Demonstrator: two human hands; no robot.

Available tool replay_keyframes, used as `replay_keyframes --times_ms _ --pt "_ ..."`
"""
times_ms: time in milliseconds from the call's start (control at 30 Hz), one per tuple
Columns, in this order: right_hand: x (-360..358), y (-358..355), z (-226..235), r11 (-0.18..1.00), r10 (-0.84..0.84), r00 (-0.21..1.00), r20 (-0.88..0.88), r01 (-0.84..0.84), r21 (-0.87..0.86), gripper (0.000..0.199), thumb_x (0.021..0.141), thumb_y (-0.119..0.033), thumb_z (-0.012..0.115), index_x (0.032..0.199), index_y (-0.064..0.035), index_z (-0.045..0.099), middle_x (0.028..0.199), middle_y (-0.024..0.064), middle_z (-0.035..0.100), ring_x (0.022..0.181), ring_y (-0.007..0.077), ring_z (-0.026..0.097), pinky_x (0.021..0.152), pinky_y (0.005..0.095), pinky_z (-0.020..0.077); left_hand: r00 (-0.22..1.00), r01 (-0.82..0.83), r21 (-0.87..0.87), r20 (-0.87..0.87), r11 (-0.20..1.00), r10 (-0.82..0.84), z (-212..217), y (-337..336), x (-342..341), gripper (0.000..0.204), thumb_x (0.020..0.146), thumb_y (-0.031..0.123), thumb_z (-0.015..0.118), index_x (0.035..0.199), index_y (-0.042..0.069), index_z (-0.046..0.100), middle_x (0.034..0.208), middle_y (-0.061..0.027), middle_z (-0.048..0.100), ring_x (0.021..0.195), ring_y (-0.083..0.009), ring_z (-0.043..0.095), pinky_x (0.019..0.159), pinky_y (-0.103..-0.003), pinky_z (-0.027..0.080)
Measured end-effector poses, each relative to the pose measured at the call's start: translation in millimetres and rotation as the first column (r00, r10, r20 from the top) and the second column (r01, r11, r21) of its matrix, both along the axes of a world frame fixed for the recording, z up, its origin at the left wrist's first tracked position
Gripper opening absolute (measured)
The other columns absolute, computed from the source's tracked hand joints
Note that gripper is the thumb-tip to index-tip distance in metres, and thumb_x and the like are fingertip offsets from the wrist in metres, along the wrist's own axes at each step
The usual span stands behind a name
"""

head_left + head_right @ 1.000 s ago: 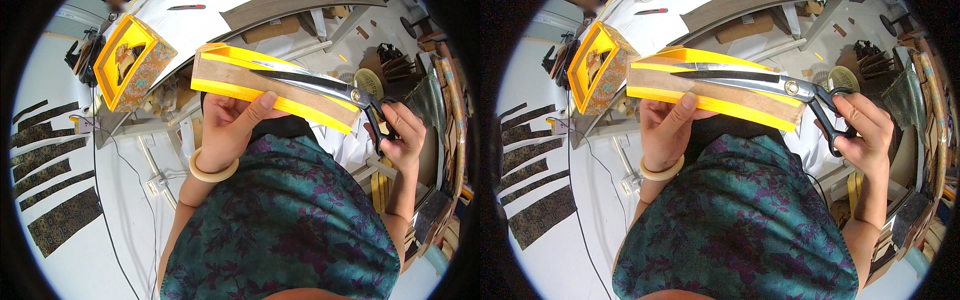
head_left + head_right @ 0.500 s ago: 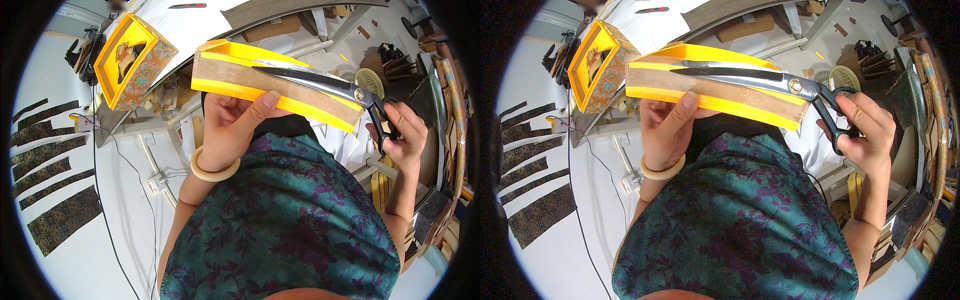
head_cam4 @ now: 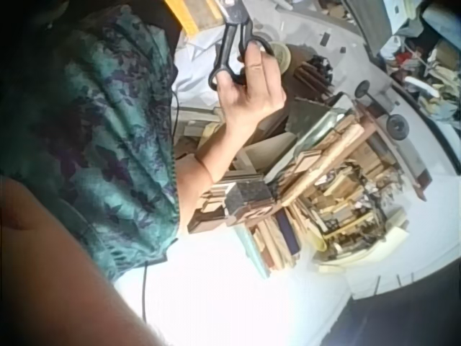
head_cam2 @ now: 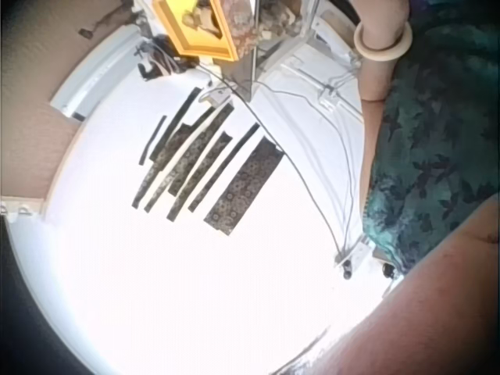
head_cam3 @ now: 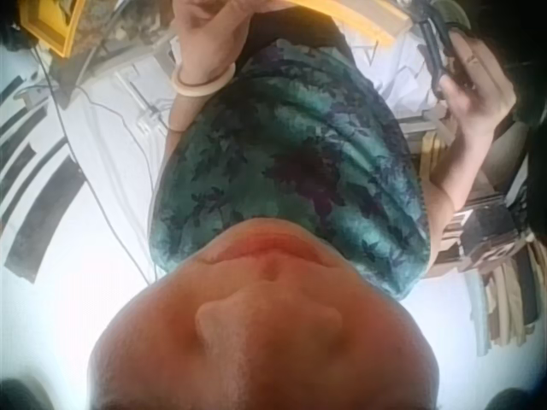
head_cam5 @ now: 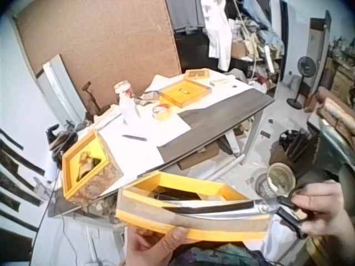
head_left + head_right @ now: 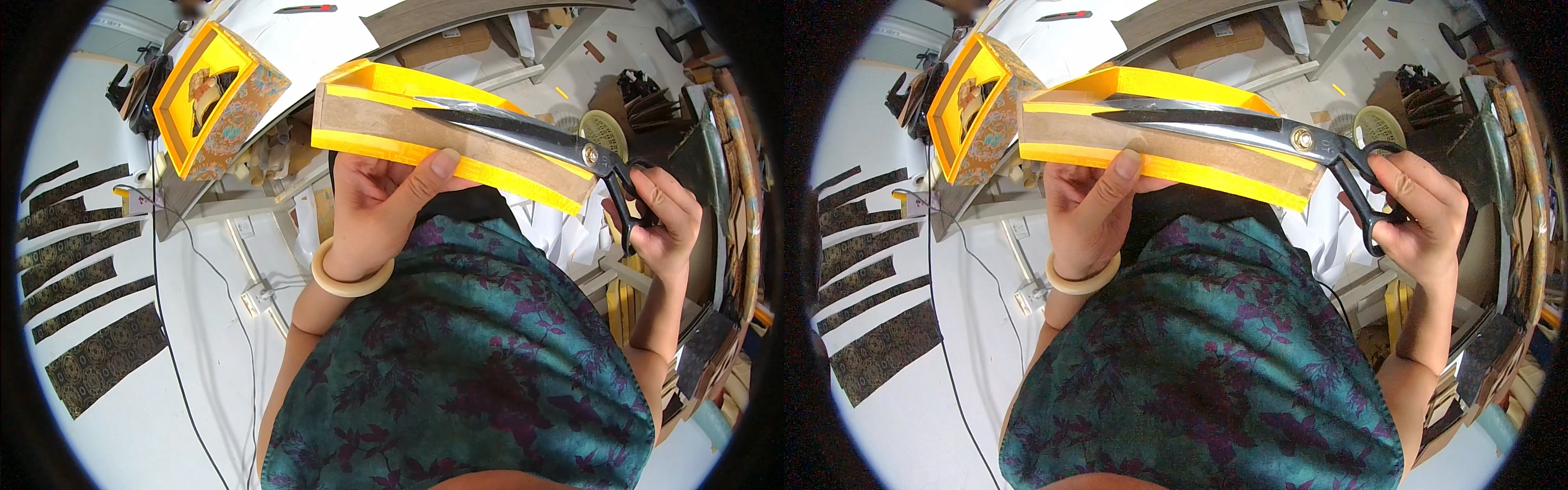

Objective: The person applies yellow tape to the edges of a rectangular frame and then uses scissors to trim the excess tape along the edges. The person handles the frame and scissors throughout the process.

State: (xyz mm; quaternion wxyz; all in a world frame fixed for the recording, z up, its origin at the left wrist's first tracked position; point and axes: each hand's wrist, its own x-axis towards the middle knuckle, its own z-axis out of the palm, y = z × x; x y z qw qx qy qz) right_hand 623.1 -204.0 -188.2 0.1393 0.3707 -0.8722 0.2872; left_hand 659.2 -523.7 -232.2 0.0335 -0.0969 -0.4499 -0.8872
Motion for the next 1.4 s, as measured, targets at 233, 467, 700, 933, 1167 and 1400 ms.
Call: replay_keyframes --times_ms 233,467,700,933,1167,1400 --pt "1 -2 0 1.000 -0.002 0.999 -0.050 0.003 0.008 0.043 0.070 -0.010 0.083 0.107 0.0051 0.069 0.078 0.0123 0.065 0.062 0.0190 0.062 0.054 0.0258 0.0472 1.000 0.000 0.006 -0.012 1.000 0.000 0 0 0 0.033 0.093 -0.005 0.061 0.125 -0.009 0.053 0.115 -0.0189 0.066 0.103 -0.0273 0.069 0.088 -0.039 0.061" --pt "0 2 1 1.000 0.003 0.999 -0.048 -0.002 0.029 0.042 0.069 -0.010 0.083 0.106 0.0052 0.070 0.078 0.0137 0.066 0.063 0.0212 0.065 0.056 0.0275 0.0502 1.000 -0.023 0.013 -0.021 1.000 0.023 0 1 2 0.035 0.093 -0.006 0.061 0.126 -0.009 0.052 0.115 -0.0187 0.066 0.103 -0.0269 0.068 0.089 -0.039 0.061" --pt "2 -12 14 0.996 -0.066 0.996 -0.058 0.069 0.051 0.046 0.061 -0.012 0.086 0.100 0.0059 0.070 0.082 0.0131 0.065 0.067 0.0229 0.066 0.060 0.0292 0.0525 0.999 -0.052 -0.039 -0.014 0.998 0.051 -1 3 1 0.031 0.093 -0.005 0.062 0.123 -0.008 0.055 0.113 -0.0166 0.067 0.103 -0.0241 0.069 0.089 -0.037 0.060" --pt "7 -8 16 0.988 -0.045 0.966 -0.256 0.081 0.133 0.050 0.063 -0.010 0.084 0.108 0.0075 0.068 0.093 0.0171 0.067 0.075 0.0255 0.066 0.066 0.0307 0.0526 0.989 -0.140 -0.163 -0.074 0.977 0.129 -8 5 -1 0.034 0.095 -0.007 0.056 0.128 -0.006 0.050 0.119 -0.0194 0.063 0.106 -0.0286 0.067 0.087 -0.040 0.062" --pt "19 -18 26 0.971 -0.141 0.960 -0.241 0.182 0.157 0.057 0.064 -0.007 0.084 0.116 0.0075 0.065 0.101 0.0197 0.065 0.086 0.0304 0.065 0.074 0.0331 0.0527 0.967 -0.253 -0.169 -0.048 0.953 0.249 4 14 -1 0.028 0.095 -0.002 0.059 0.122 -0.008 0.054 0.124 -0.0175 0.062 0.104 -0.0224 0.066 0.088 -0.036 0.060" --pt "15 -13 15 0.959 -0.275 0.956 -0.103 0.281 0.046 0.057 0.061 -0.010 0.082 0.112 0.0071 0.065 0.101 0.0185 0.063 0.086 0.0269 0.064 0.073 0.0328 0.0517 0.947 -0.319 -0.145 -0.015 0.937 0.320 4 13 -4 0.036 0.095 -0.001 0.059 0.129 -0.008 0.051 0.127 -0.0193 0.060 0.106 -0.0232 0.066 0.083 -0.034 0.063"
